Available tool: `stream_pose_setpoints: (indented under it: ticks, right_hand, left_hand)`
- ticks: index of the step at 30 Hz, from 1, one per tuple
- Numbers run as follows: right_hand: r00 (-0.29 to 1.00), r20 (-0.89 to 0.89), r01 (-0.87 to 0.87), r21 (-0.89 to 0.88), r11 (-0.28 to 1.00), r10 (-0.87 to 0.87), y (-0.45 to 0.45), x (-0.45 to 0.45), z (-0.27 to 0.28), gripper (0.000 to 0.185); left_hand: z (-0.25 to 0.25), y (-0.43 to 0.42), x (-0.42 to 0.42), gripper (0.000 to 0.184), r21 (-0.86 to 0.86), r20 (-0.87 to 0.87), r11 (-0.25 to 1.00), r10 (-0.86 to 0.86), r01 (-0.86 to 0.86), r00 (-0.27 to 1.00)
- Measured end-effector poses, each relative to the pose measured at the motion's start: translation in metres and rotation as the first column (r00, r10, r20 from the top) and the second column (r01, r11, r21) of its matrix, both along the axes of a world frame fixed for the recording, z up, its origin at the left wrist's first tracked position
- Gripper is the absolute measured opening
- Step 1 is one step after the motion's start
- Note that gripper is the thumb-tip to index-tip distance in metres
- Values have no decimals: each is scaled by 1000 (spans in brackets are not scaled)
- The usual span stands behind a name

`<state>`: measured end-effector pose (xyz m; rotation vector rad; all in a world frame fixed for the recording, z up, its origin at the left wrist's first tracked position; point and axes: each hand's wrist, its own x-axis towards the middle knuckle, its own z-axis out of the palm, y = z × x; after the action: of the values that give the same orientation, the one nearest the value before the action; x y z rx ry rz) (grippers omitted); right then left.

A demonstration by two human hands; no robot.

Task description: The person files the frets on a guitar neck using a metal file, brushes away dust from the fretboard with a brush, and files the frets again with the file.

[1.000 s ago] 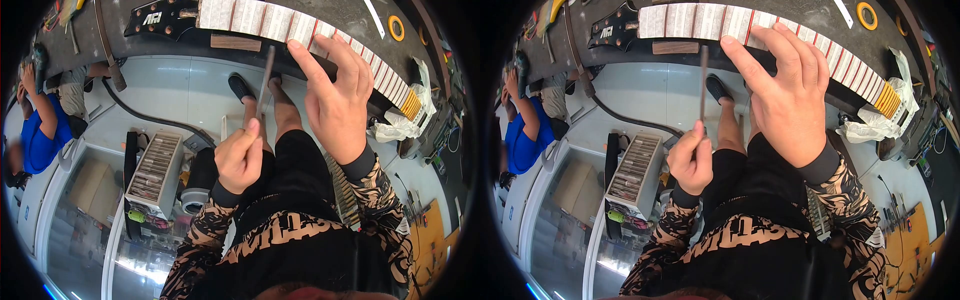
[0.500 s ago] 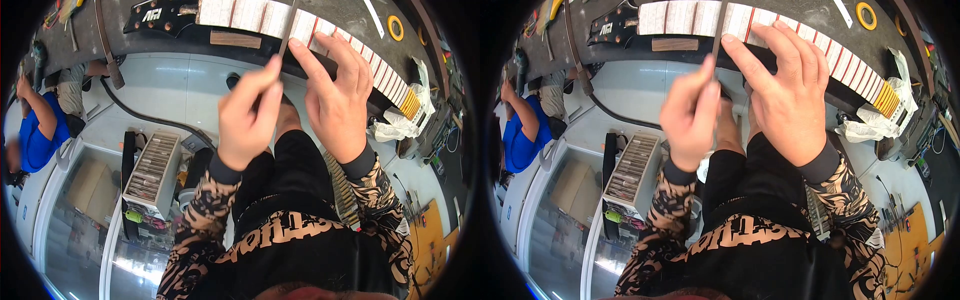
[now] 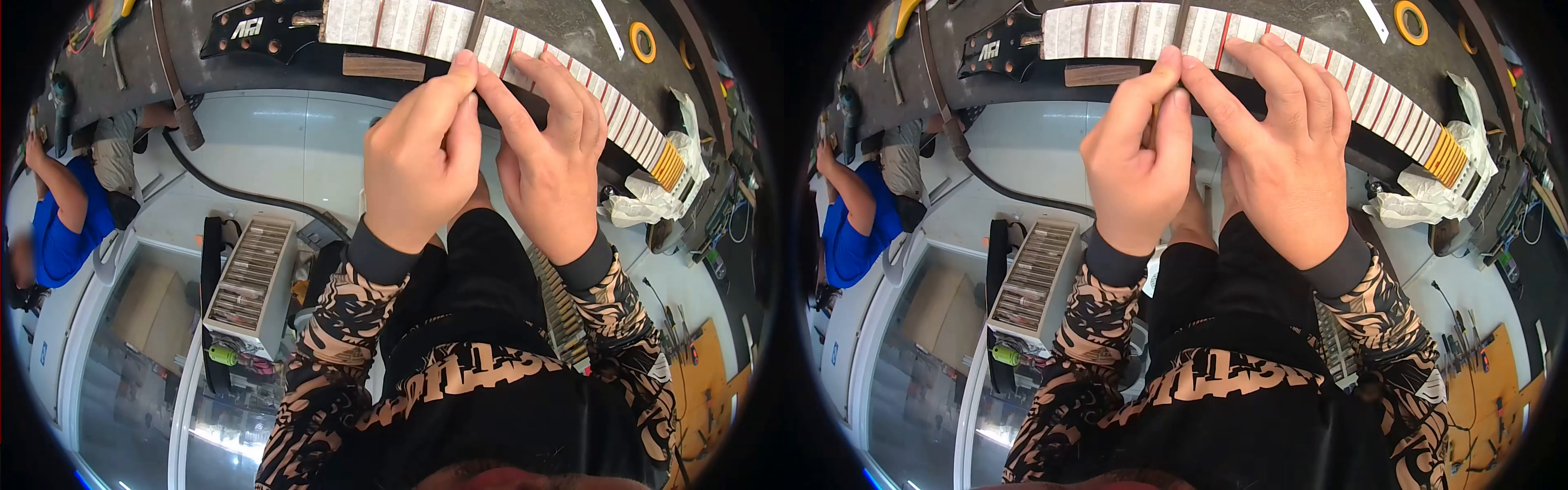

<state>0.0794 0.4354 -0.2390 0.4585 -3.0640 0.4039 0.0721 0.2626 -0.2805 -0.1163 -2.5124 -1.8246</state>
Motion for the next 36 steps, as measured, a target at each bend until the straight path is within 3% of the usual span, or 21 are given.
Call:
stream_pose_setpoints:
  ticks: [5,10,13,16,20,29,33,36]
  right_hand:
    - [1000,-4,-18,-7,1000,18,1,-1,-1,81]
    - [1000,-10,-8,-2,1000,8,0,-1,-1,81]
    - [1000,-10,-12,-3,1000,12,0,-2,-1,81]
    - [1000,-10,-25,-15,1000,24,0,-1,0,81]
    - [1000,-6,-27,-18,999,27,1,-1,-1,81]
    - [1000,1,-29,-12,1000,29,3,-2,0,83]
    - [1000,6,-24,3,1000,24,2,-1,1,82]
    - [1000,17,-12,14,1000,12,1,-1,2,82]
  left_hand:
    - [10,-31,77,45,-153,-10,988,-30,28,1000]
    - [7,-7,17,54,-86,-68,996,-13,7,998]
    - [-5,-7,13,51,-85,-111,996,-15,6,994]
    - [10,-40,86,38,-160,14,985,-56,57,998]
    - [8,-53,119,40,-1,100,1000,26,-26,995]
    - [-6,-44,108,41,159,173,987,-45,18,984]
    - [1,-9,29,36,254,200,964,23,-75,980]
    - [3,-3,4,38,187,116,981,23,-44,993]
